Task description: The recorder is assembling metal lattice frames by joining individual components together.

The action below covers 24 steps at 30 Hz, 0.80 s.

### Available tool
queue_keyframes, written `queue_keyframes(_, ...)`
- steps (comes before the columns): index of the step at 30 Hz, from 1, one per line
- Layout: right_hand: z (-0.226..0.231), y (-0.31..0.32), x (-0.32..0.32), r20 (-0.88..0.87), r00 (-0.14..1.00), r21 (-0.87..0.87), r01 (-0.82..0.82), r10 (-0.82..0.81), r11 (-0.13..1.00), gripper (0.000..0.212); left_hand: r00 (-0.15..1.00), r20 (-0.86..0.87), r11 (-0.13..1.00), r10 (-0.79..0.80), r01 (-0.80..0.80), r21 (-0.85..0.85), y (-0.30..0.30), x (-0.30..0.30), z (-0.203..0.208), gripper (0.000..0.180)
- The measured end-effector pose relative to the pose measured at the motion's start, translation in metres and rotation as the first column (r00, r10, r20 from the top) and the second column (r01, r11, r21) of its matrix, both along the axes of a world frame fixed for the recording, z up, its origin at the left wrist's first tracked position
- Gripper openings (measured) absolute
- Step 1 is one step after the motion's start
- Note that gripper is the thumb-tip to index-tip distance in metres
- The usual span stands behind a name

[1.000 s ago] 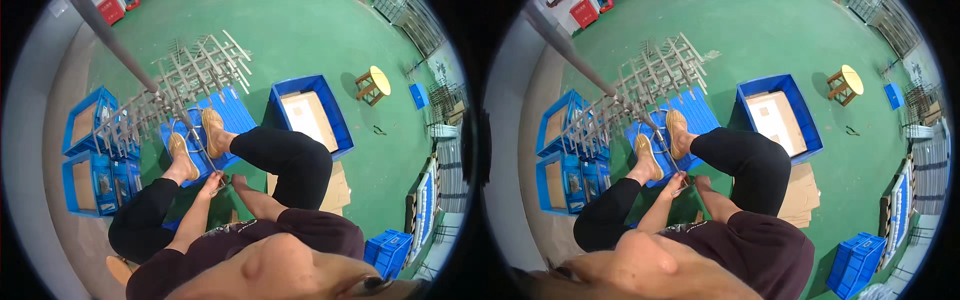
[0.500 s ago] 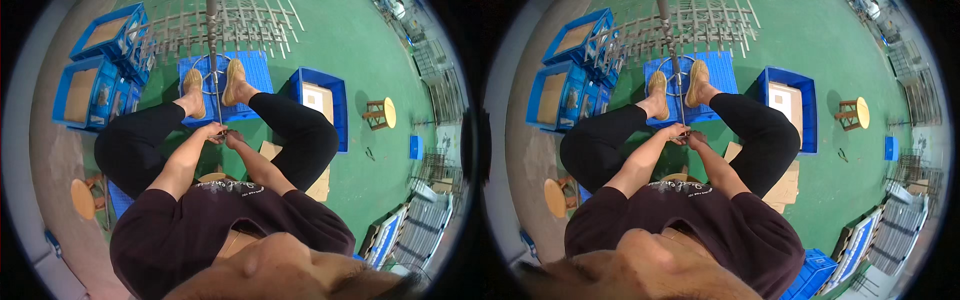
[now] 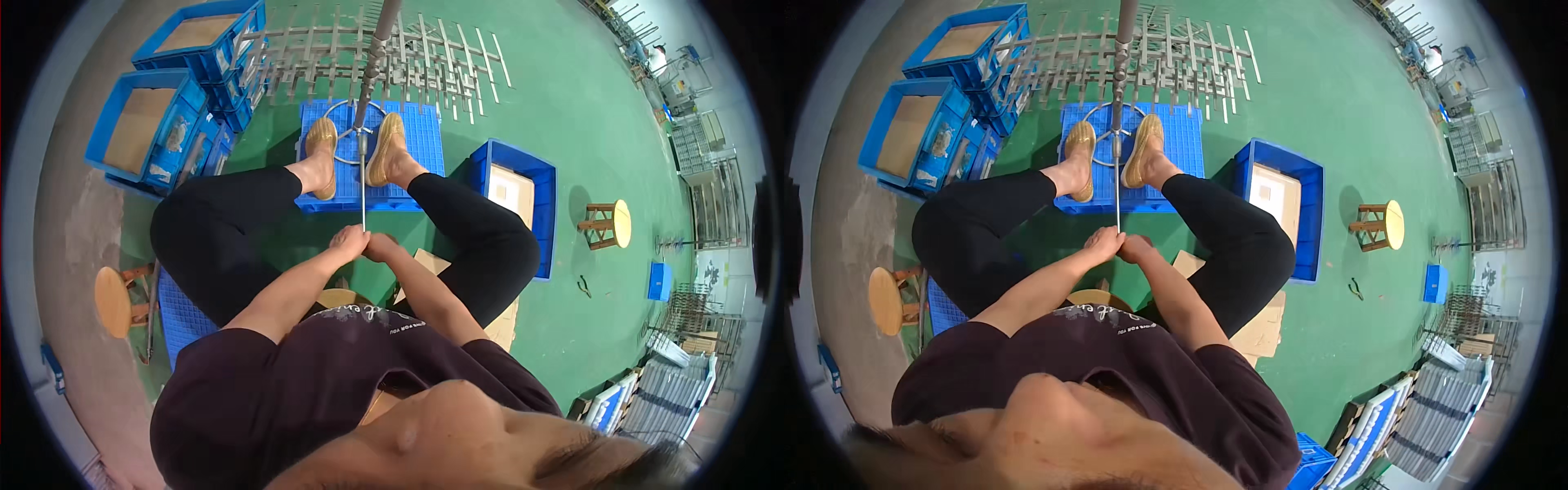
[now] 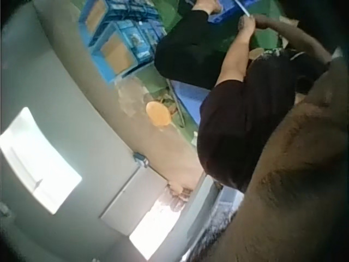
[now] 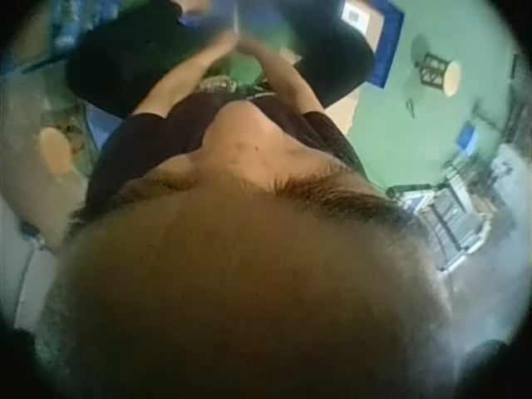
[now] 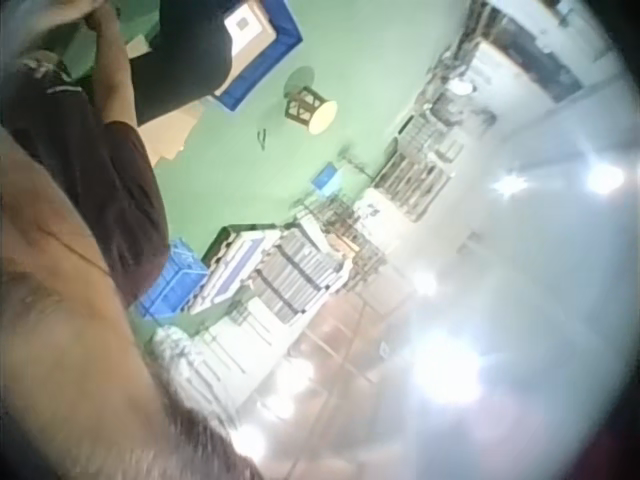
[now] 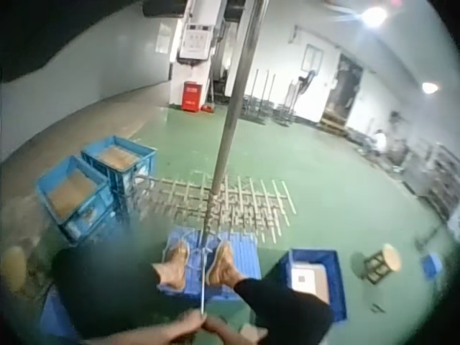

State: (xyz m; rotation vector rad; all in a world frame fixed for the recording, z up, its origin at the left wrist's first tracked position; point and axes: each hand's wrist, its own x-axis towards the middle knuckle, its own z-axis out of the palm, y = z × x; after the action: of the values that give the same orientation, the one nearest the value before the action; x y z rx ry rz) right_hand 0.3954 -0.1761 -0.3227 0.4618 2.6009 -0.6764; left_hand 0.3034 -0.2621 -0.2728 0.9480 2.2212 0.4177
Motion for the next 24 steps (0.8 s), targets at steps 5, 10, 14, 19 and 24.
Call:
queue_keyframes(5, 0.057, -0.008, -0.01, -0.179, 0.983, 0.322, 0.01, 0.051, 0.947, 0.024, 0.999, -0.046, 0.997, 0.017, -0.013, 0.076, -0.009, -0.015, 0.059, 0.034)
queue_keyframes(10, 0.091, -0.012, -0.017, -0.234, 0.972, 0.309, 0.052, 0.023, 0.95, 0.029, 0.998, -0.001, 0.988, -0.056, 0.056, 0.147, -0.009, -0.033, 0.073, 0.035)
queue_keyframes(14, 0.096, -0.007, -0.023, -0.3, 0.954, 0.324, 0.102, 0.0, 0.941, 0.027, 0.995, -0.039, 0.966, -0.095, 0.101, 0.236, -0.006, -0.041, 0.083, 0.033)
queue_keyframes(19, 0.099, -0.005, -0.023, -0.362, 0.932, 0.322, 0.133, -0.008, 0.937, 0.025, 0.992, 0.046, 0.974, -0.121, 0.11, 0.2, -0.001, -0.049, 0.107, 0.031)
queue_keyframes(24, 0.128, -0.012, -0.023, -0.293, 0.956, 0.313, 0.128, -0.032, 0.941, 0.022, 0.99, 0.075, 0.97, -0.116, 0.097, 0.224, -0.003, -0.049, 0.1, 0.03)
